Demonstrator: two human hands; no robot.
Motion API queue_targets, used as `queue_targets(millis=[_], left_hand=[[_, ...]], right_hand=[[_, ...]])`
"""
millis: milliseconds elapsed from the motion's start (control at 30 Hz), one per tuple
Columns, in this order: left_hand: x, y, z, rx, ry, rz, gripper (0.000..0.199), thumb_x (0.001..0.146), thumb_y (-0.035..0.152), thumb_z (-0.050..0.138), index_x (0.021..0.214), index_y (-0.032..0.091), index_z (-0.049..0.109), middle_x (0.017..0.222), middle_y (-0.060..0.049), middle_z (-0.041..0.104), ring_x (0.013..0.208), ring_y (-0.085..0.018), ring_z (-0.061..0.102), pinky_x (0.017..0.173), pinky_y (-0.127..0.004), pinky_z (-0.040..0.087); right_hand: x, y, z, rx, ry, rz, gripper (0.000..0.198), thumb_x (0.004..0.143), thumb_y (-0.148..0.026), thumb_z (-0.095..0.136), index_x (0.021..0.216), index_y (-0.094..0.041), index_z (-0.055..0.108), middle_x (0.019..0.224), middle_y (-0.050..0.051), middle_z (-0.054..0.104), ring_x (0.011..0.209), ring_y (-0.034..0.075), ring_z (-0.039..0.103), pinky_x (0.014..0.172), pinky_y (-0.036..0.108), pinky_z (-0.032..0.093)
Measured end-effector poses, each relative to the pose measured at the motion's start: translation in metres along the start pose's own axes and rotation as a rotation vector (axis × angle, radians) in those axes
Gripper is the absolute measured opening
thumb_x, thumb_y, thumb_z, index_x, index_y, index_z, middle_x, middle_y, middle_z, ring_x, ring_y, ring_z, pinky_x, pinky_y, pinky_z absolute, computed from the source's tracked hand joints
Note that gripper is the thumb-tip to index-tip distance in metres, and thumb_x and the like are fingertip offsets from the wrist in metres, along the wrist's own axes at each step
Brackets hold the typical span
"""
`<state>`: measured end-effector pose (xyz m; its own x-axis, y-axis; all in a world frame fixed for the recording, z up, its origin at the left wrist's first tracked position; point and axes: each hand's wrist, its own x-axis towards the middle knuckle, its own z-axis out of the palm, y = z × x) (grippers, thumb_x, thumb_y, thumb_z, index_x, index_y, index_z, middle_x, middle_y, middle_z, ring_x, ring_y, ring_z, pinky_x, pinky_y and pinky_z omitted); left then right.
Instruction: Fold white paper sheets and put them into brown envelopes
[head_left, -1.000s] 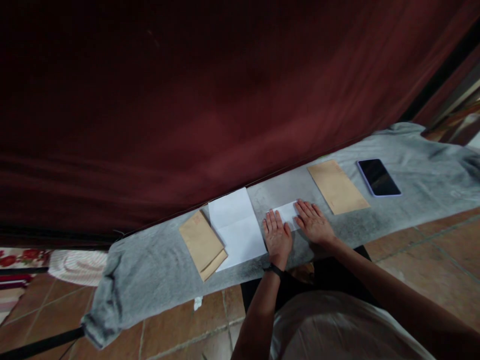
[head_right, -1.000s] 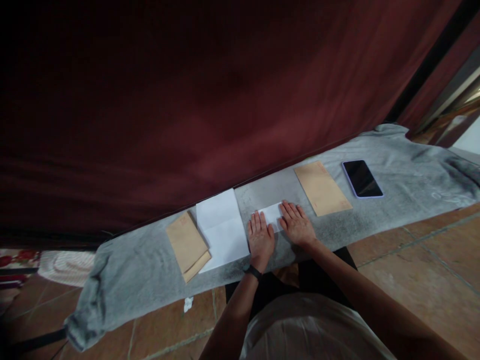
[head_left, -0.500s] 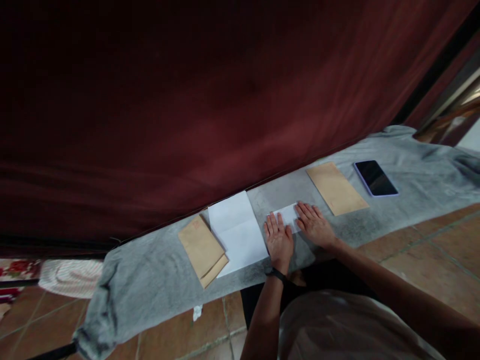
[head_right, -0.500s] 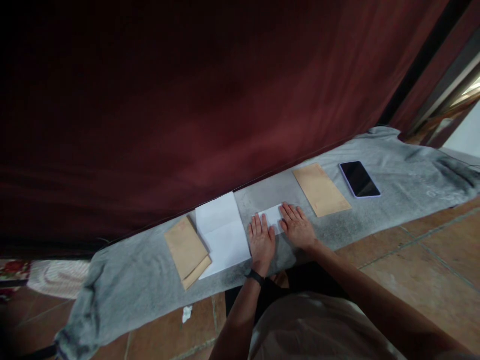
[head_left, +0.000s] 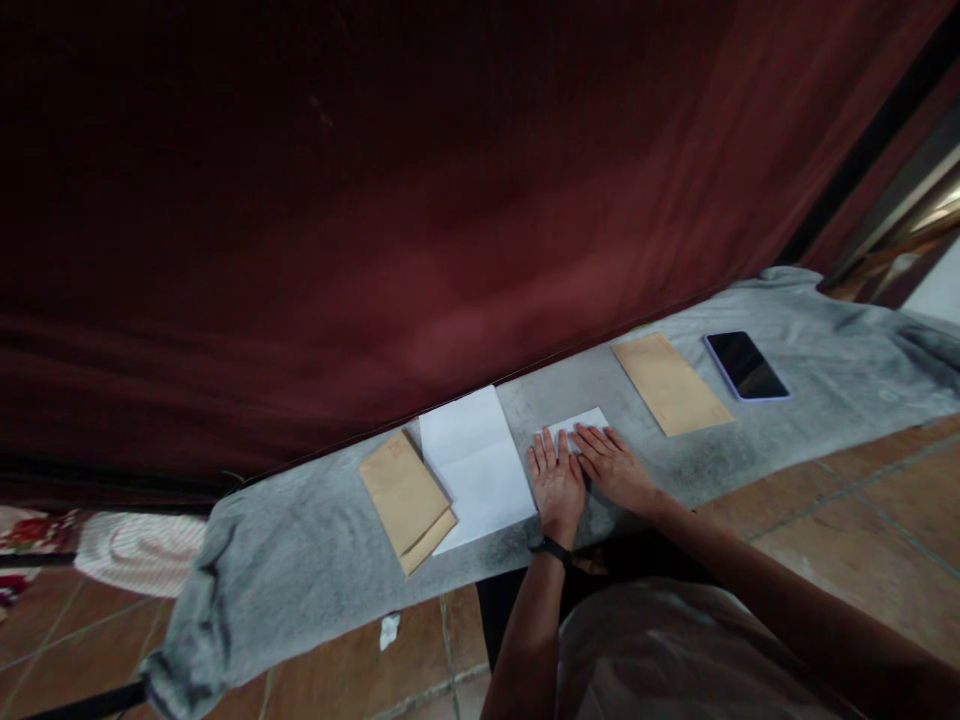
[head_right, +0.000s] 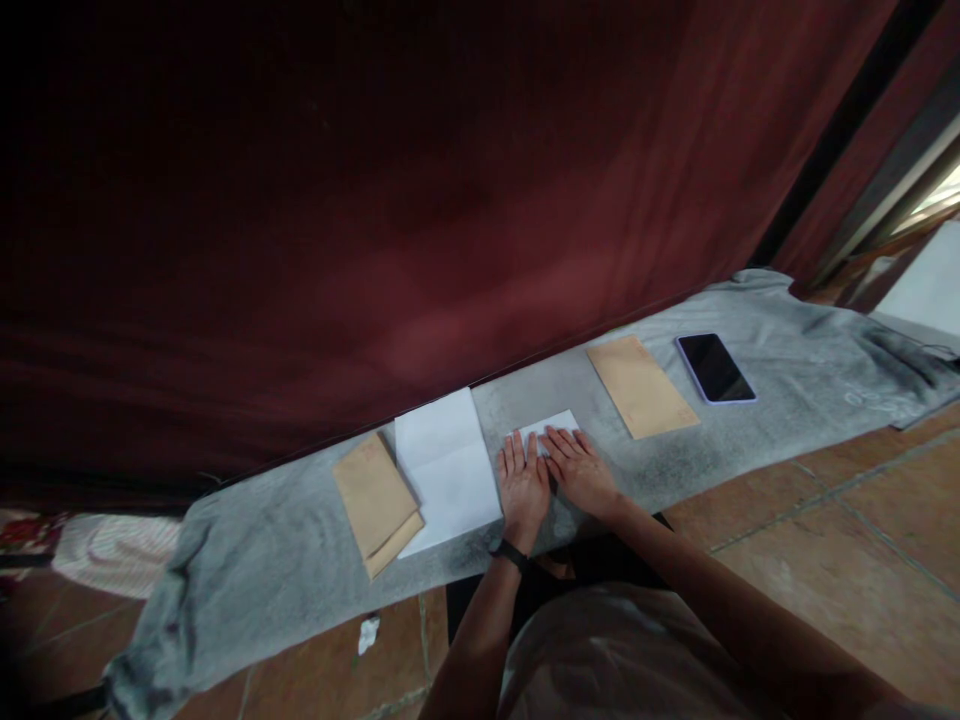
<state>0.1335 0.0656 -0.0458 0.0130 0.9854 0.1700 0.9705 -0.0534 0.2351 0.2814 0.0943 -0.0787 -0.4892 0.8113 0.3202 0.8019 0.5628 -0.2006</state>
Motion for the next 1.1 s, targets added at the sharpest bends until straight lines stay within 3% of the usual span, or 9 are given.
queue_targets(millis=[133,400,533,667,933,1100], left_hand=[[0.001,0.0,0.005,-0.007,-0.006,-0.016,0.056,0.102,0.026,0.044,0.158,0.021,0.038,0.167,-0.011,0.032,0.156,-0.029,0.025,0.126,-0.054,0.026],[0.0,-0.002,0.008,-0.006,0.028,-0.117,0.058,0.101,0.02,0.036,0.156,0.002,0.035,0.162,-0.022,0.035,0.154,-0.03,0.029,0.124,-0.051,0.031],[-0.002,0.011,0.005,-0.042,0.033,-0.05,0.061,0.099,0.017,0.037,0.16,0.009,0.03,0.165,-0.016,0.032,0.156,-0.028,0.024,0.126,-0.051,0.028],[-0.006,0.026,0.008,-0.083,-0.055,0.081,0.062,0.101,0.024,0.039,0.161,0.014,0.029,0.167,-0.011,0.03,0.157,-0.025,0.021,0.128,-0.049,0.026],[-0.022,0.005,0.007,-0.011,-0.026,0.008,0.063,0.103,0.03,0.04,0.159,0.005,0.029,0.165,-0.018,0.03,0.156,-0.026,0.024,0.127,-0.046,0.027],[-0.027,0.001,0.007,-0.018,0.018,-0.024,0.065,0.101,0.031,0.045,0.159,0.007,0.03,0.164,-0.019,0.034,0.155,-0.028,0.026,0.126,-0.049,0.029]], right_hand=[[0.002,0.004,-0.001,-0.016,-0.008,0.008,0.05,0.105,-0.028,0.037,0.151,-0.016,0.049,0.159,0.013,0.045,0.147,0.025,0.042,0.122,0.048,0.028],[0.0,0.025,-0.003,-0.081,0.022,0.137,0.054,0.105,-0.033,0.034,0.155,-0.012,0.041,0.16,0.015,0.042,0.146,0.03,0.042,0.12,0.052,0.029],[-0.002,0.026,-0.004,-0.108,0.033,0.165,0.055,0.106,-0.034,0.032,0.155,-0.012,0.042,0.16,0.015,0.042,0.145,0.031,0.043,0.12,0.053,0.029],[-0.002,0.024,-0.005,-0.104,0.022,0.148,0.055,0.105,-0.032,0.032,0.155,-0.011,0.042,0.161,0.015,0.04,0.147,0.031,0.041,0.12,0.053,0.028],[-0.006,0.036,-0.011,-0.11,0.063,0.233,0.054,0.104,-0.032,0.034,0.155,-0.014,0.042,0.157,0.013,0.047,0.142,0.031,0.045,0.118,0.052,0.03],[-0.001,0.032,-0.019,-0.023,0.078,0.364,0.049,0.1,-0.029,0.04,0.145,-0.015,0.052,0.137,0.019,0.063,0.12,0.036,0.059,0.1,0.05,0.044]])
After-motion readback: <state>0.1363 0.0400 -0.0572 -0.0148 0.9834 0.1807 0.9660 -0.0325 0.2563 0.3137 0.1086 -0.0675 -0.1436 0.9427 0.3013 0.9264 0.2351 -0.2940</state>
